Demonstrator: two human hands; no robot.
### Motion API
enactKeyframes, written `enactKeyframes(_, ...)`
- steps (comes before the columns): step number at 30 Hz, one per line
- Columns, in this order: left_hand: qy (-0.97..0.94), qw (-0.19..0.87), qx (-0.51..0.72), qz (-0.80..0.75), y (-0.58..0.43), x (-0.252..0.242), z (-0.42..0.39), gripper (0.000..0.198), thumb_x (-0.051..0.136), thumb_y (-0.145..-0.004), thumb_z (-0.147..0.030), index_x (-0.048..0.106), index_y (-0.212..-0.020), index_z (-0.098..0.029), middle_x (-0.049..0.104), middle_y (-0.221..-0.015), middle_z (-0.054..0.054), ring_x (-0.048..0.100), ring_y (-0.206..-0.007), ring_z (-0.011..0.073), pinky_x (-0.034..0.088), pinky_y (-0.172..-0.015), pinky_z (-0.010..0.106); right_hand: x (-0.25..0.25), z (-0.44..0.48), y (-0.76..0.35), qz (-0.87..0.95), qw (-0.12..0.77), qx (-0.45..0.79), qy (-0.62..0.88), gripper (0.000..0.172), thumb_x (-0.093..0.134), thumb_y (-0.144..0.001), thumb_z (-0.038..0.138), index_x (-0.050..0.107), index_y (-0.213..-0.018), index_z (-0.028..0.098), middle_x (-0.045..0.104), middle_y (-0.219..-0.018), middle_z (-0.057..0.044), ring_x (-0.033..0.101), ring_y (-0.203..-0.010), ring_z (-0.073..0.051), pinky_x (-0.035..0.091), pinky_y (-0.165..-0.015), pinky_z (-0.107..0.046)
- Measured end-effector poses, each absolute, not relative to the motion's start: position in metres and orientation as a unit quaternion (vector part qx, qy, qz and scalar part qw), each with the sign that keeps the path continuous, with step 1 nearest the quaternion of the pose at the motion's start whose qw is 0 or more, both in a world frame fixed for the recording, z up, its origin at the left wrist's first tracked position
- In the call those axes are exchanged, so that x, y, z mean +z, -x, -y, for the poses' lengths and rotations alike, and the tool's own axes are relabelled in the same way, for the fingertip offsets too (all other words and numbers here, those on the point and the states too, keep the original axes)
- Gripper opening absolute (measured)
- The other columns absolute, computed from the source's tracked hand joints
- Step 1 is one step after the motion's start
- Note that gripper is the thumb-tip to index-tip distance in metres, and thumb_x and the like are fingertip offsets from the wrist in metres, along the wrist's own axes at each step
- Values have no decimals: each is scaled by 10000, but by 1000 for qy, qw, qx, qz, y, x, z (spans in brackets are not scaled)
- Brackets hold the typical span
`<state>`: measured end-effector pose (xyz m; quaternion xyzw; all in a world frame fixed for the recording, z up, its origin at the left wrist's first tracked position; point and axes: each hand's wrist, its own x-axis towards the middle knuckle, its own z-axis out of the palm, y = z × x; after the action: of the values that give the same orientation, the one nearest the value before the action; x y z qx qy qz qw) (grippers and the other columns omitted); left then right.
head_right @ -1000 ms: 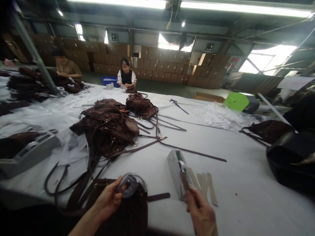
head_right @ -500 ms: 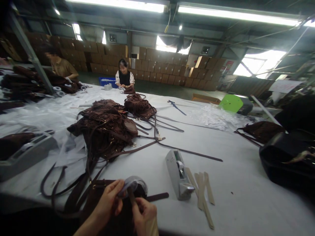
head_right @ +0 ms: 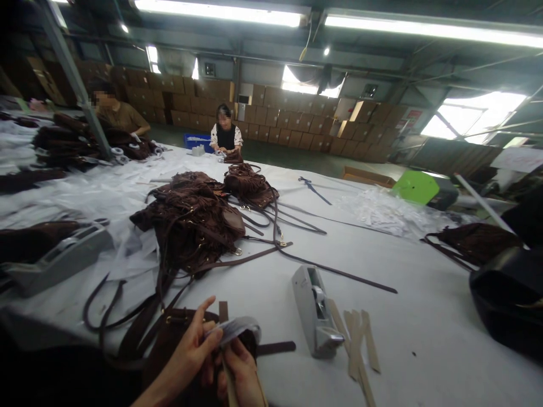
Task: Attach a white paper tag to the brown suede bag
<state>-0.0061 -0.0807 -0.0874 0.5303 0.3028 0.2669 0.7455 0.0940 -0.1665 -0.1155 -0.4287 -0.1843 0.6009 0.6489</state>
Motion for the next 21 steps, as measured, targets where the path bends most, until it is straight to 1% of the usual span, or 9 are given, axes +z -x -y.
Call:
enactKeyframes(3, -559, 716, 270, -320, 6, -90, 79, 902, 603, -890, -507, 36, -1525, -210, 555, -664, -67, 499, -345, 101, 405, -309, 166, -113, 161, -90, 132, 675, 592, 420, 384, 767, -729, 563, 639, -805, 209, 557, -593, 39, 509, -451, -86, 372, -430, -187)
enactKeyframes(6, -585, 704, 246, -320, 10, -85, 76, 865, 599, -893, -499, 108, -1524, -169, 616, -711, -24, 527, -347, 111, 411, -308, 175, -113, 158, -92, 100, 653, 642, 390, 399, 770, -722, 566, 604, -690, 205, 468, -489, 62, 421, -404, -73, 328, -392, -174)
enactKeyframes(7, -591, 705, 232, -316, 12, -82, 75, 833, 593, -892, -509, 165, -1513, -154, 640, -726, -4, 540, -349, 122, 416, -308, 186, -113, 158, -94, 96, 631, 677, 366, 424, 770, -721, 569, 575, -644, 201, 420, -445, 77, 360, -369, -56, 291, -367, -161)
enactKeyframes(9, -603, 707, 209, -305, 17, -73, 73, 704, 579, -893, -530, 357, -1432, -135, 668, -719, 26, 560, -357, 140, 416, -313, 199, -111, 158, -97, 99, 582, 751, 296, 509, 778, -702, 590, 491, -554, 196, 334, -375, 104, 245, -312, -25, 194, -317, -138)
enactKeyframes(11, -621, 705, 191, -286, 20, -65, 72, 525, 556, -902, -543, 557, -1237, -139, 662, -649, 28, 556, -357, 142, 395, -318, 195, -107, 159, -97, 110, 557, 784, 252, 563, 770, -682, 635, 452, -527, 196, 308, -337, 113, 215, -281, -15, 141, -289, -137)
enactKeyframes(13, -638, 695, 191, -270, 21, -61, 72, 416, 558, -901, -544, 647, -999, -150, 642, -603, 24, 536, -357, 126, 371, -326, 184, -102, 161, -96, 114, 579, 756, 285, 546, 764, -682, 646, 497, -564, 185, 345, -329, 106, 265, -271, -24, 174, -285, -137)
enactKeyframes(15, -636, 694, 205, -269, 20, -63, 72, 401, 577, -888, -550, 647, -862, -156, 612, -573, 14, 519, -356, 114, 349, -330, 176, -98, 162, -96, 110, 611, 688, 376, 515, 790, -668, 619, 556, -628, 162, 409, -351, 97, 308, -271, -28, 224, -294, -136)
enactKeyframes(18, -581, 732, 223, -276, 17, -72, 71, 433, 597, -857, -593, 623, -839, -161, 585, -601, -6, 529, -342, 110, 318, -313, 170, -99, 165, -99, 97, 627, 604, 482, 526, 851, -599, 589, 603, -731, 143, 558, -442, 49, 380, -298, -30, 262, -305, -127)
enactKeyframes(21, -520, 781, 217, -271, 14, -78, 67, 461, 639, -812, -620, 593, -822, -162, 594, -683, -10, 562, -340, 117, 321, -299, 166, -102, 174, -103, 97, 653, 566, 494, 524, 895, -567, 520, 614, -827, 163, 635, -518, 18, 478, -353, -59, 319, -340, -129)
